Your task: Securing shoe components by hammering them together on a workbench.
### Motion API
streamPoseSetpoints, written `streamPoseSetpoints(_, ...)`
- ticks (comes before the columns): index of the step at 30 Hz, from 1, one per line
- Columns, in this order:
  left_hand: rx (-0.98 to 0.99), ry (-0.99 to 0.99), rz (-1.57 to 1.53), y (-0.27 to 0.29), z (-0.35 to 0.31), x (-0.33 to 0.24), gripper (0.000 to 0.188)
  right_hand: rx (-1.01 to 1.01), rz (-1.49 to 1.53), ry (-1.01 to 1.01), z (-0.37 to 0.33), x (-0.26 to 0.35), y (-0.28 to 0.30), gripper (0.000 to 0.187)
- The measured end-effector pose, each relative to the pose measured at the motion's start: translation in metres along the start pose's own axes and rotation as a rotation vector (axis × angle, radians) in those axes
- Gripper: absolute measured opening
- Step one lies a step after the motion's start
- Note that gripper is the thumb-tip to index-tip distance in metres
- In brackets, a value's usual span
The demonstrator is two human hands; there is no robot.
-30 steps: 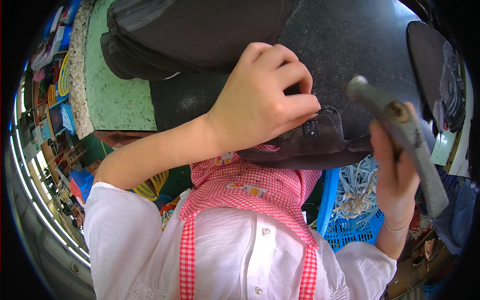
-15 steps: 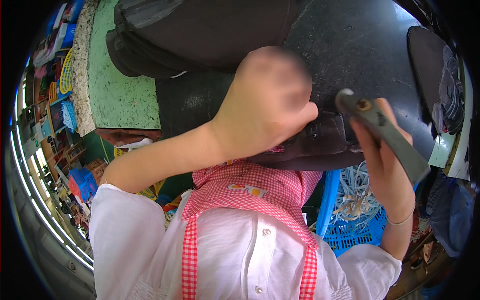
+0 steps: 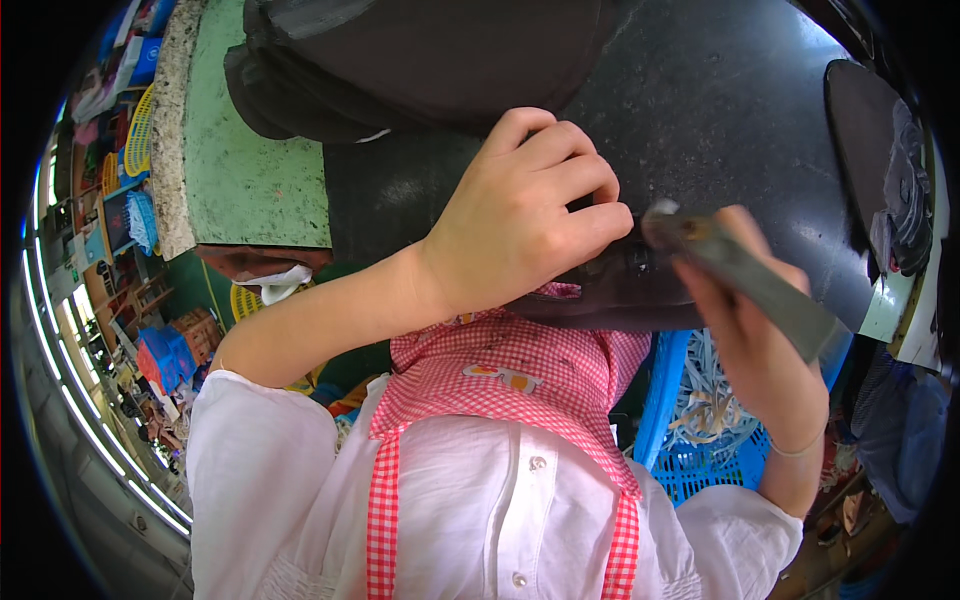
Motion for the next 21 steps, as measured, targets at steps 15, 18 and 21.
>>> streamPoseSetpoints(15,0.070,-0.286,-0.176,-0.038,0.062,-0.003,0.010,-0.099,0.120,-0.157,-0.034,-0.026,0.014,0.009)
streamPoseSetpoints(18,0.120,-0.308,-0.250,-0.049,0.059,-0.005,0.013,-0.121,0.076,-0.137,-0.036,-0.021,0.013,0.010)
streamPoseSetpoints(21,0.137,-0.208,-0.134,-0.057,0.059,-0.010,0.011,-0.118,0.060,-0.169,-0.037,-0.022,0.012,0.010)
Point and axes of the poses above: each hand's wrist, its own z-axis towards the middle knuckle, its own y-axis out of the back of the hand, x = y × z, the point moved 7 cm from there along z, towards the middle knuckle, and after that the axes turned 10 degrees about -x, right-handed, at the moved point
